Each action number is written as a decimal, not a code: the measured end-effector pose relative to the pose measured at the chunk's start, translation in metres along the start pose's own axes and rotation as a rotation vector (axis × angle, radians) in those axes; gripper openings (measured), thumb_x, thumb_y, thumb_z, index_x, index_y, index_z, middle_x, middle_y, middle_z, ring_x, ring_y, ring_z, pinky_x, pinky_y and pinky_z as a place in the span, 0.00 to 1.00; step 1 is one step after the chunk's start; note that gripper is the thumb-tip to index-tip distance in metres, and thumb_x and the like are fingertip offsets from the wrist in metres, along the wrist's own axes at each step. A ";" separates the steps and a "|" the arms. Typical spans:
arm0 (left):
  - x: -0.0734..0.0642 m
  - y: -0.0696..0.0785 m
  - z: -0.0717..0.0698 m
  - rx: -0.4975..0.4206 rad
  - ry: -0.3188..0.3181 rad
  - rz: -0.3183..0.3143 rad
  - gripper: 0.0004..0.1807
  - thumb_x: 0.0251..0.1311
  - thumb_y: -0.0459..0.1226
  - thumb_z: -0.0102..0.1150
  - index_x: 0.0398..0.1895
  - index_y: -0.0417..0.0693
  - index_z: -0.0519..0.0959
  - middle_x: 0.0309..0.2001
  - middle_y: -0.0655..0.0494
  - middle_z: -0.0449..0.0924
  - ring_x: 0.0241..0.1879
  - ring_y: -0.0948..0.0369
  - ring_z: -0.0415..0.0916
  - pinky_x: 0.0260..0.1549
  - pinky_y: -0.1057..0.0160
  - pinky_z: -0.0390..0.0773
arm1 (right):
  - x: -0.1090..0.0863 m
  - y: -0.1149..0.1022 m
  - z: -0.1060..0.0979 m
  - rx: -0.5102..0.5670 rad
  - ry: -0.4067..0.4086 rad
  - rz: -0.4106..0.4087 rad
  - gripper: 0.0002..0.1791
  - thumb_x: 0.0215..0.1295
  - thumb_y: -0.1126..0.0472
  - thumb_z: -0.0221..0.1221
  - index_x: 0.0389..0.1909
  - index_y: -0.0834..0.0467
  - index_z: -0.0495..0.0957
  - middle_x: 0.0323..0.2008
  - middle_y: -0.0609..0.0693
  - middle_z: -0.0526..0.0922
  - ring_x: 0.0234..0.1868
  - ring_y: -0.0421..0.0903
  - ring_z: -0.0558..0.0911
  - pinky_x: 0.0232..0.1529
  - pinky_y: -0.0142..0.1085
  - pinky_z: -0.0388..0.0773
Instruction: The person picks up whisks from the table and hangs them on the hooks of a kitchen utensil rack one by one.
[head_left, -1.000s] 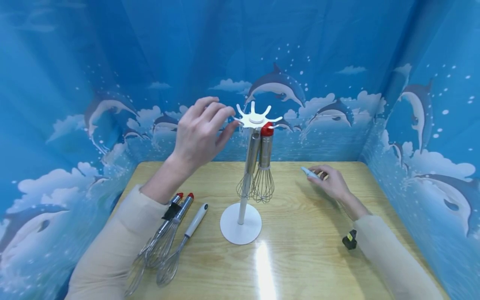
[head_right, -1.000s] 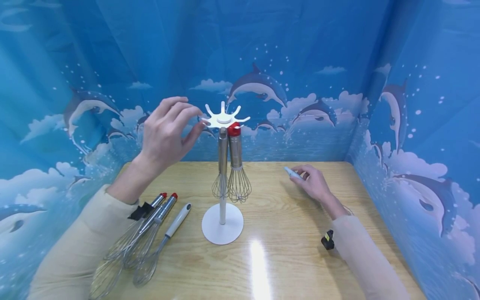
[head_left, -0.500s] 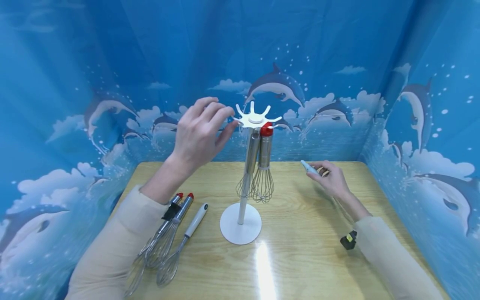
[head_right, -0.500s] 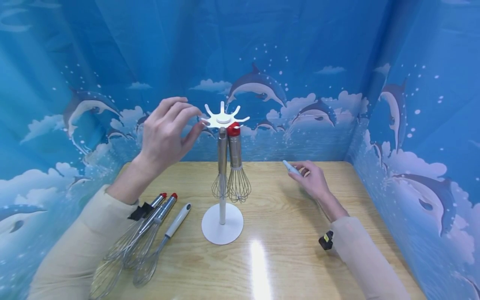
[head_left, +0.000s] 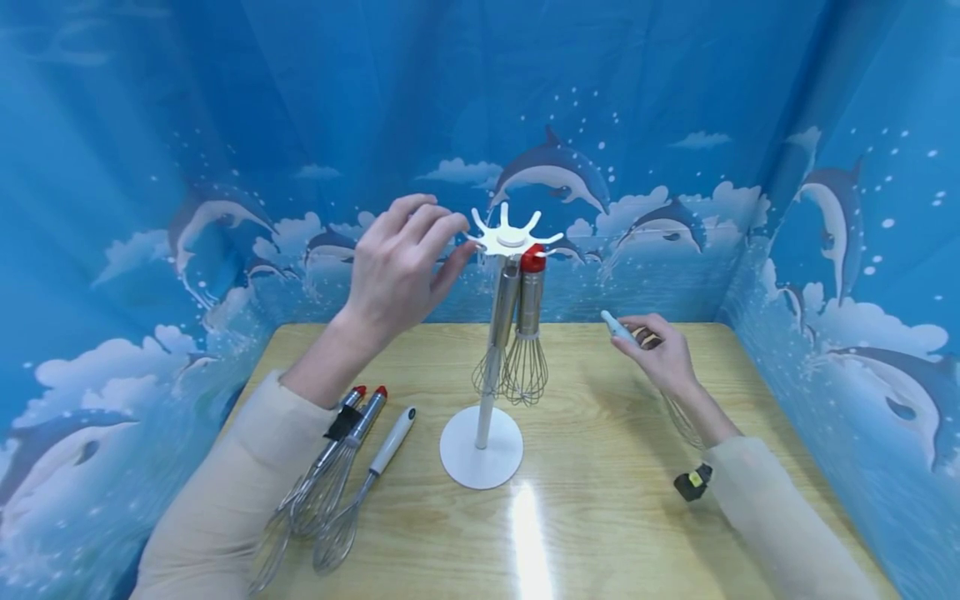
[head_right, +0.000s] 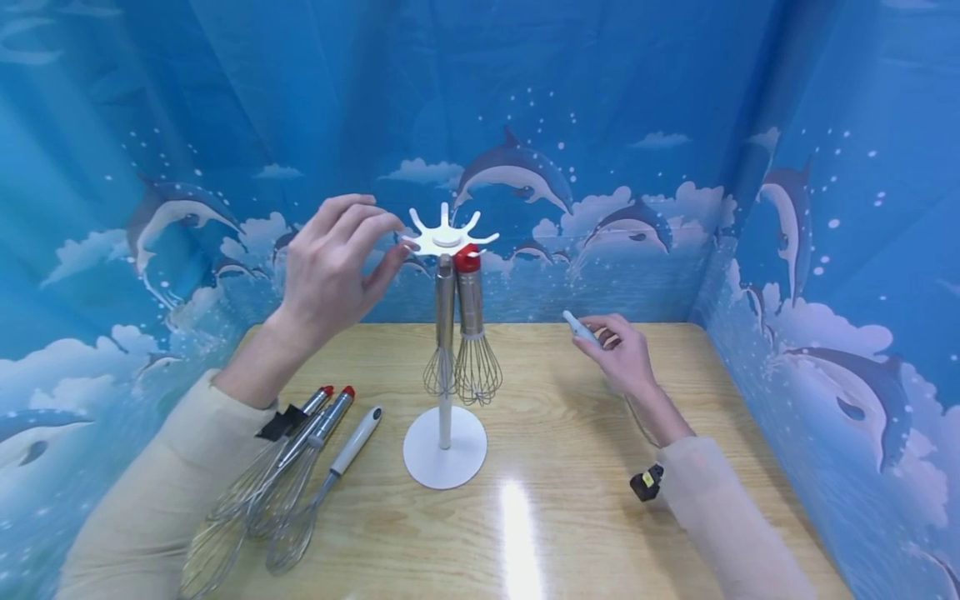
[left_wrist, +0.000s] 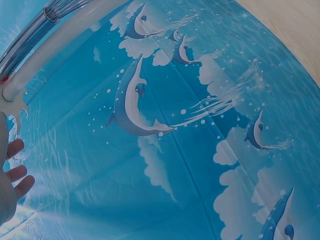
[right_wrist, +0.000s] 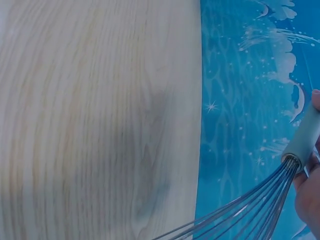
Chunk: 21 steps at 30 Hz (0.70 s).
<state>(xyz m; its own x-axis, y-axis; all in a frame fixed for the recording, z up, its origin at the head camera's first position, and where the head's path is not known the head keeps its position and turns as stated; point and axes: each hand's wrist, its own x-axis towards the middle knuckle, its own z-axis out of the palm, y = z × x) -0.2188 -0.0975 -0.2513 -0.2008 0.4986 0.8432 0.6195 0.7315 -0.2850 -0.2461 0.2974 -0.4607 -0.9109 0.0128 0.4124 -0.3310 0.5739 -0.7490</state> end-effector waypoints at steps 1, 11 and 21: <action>0.000 0.000 0.000 0.001 0.000 0.000 0.14 0.74 0.46 0.63 0.49 0.45 0.84 0.45 0.46 0.90 0.54 0.46 0.84 0.52 0.52 0.88 | 0.000 -0.003 0.000 0.003 0.009 -0.004 0.19 0.66 0.63 0.71 0.57 0.60 0.85 0.45 0.58 0.83 0.35 0.30 0.77 0.32 0.20 0.75; 0.000 0.000 0.000 0.001 0.008 0.004 0.14 0.73 0.46 0.63 0.48 0.45 0.84 0.45 0.46 0.90 0.54 0.46 0.84 0.51 0.52 0.88 | -0.007 -0.052 -0.002 0.109 0.066 -0.052 0.17 0.64 0.71 0.70 0.53 0.70 0.84 0.41 0.50 0.83 0.35 0.33 0.78 0.34 0.21 0.76; 0.000 0.000 0.000 0.005 0.010 0.006 0.14 0.73 0.46 0.63 0.48 0.45 0.85 0.44 0.46 0.90 0.53 0.47 0.84 0.51 0.52 0.88 | 0.001 -0.040 0.009 0.179 0.083 -0.068 0.19 0.62 0.72 0.71 0.54 0.68 0.84 0.40 0.33 0.79 0.36 0.30 0.78 0.35 0.19 0.77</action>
<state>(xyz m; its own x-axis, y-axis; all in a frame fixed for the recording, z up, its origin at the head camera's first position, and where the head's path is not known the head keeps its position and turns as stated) -0.2185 -0.0973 -0.2511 -0.1892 0.4985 0.8460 0.6169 0.7306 -0.2926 -0.2363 0.2667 -0.4350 -0.8641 0.0501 0.5009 -0.4363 0.4216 -0.7949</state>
